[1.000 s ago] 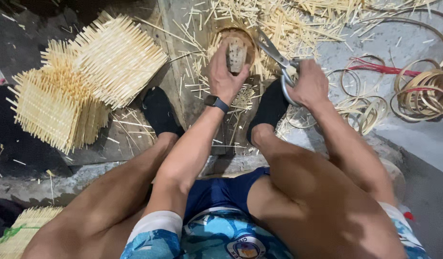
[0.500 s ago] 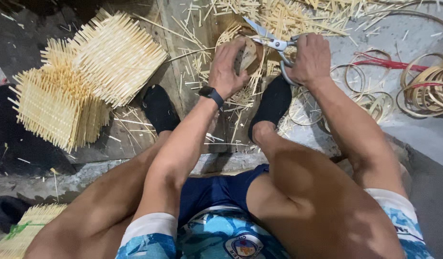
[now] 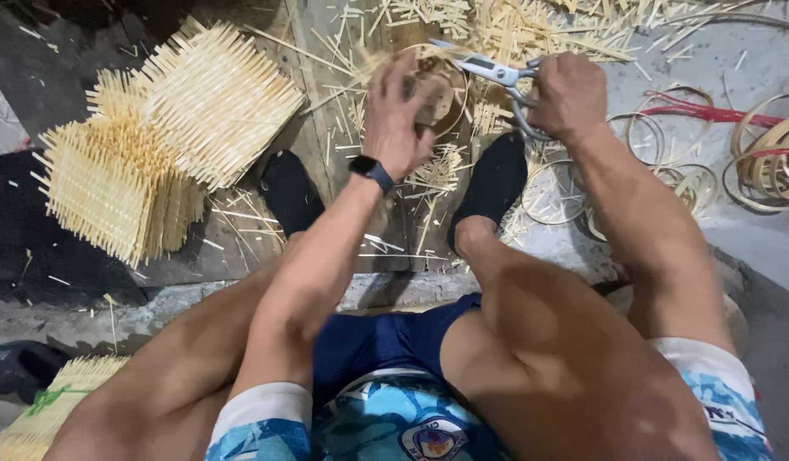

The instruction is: The person sits on the floor and assembles small round bamboo trays by placing woven bamboo mats into circular frames and trimming excess material with shears. The person repeats this process for multiple trays, stacking finished units nearby.

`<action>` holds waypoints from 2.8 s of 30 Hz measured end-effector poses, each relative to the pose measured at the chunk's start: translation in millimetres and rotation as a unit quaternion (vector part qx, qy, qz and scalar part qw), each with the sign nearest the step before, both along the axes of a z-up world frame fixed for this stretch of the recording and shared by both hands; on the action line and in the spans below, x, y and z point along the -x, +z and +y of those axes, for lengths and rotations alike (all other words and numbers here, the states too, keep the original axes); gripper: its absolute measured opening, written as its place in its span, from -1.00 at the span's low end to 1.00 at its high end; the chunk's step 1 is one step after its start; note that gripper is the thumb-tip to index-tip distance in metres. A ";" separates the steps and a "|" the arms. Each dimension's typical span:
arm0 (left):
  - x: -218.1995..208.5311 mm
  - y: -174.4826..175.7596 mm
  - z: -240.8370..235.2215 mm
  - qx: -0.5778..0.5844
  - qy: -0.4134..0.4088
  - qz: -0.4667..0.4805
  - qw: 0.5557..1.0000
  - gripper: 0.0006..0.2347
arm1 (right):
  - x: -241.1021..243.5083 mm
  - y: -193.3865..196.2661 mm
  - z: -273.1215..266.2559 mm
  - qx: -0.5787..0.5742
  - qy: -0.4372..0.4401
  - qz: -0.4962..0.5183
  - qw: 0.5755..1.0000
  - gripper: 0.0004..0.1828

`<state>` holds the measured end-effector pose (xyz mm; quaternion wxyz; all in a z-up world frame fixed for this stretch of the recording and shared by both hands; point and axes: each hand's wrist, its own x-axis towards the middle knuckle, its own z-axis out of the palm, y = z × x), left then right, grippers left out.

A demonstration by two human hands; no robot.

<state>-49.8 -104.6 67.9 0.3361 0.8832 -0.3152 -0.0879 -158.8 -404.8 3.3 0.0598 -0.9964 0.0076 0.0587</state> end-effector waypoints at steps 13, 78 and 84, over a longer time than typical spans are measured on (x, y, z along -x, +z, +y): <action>3.6 -18.2 1.3 -0.055 0.023 0.038 0.997 -0.29 | -11.1 8.2 2.4 0.023 -0.004 0.080 0.997 -0.70; -47.9 -63.0 26.7 0.027 0.214 0.255 0.942 -0.68 | 10.6 -30.6 -31.3 -0.060 -0.325 0.029 0.943 -0.21; -61.3 -79.5 18.4 0.085 0.094 0.300 0.945 -0.74 | 13.5 8.5 5.0 -0.125 -0.252 -0.012 0.959 -0.27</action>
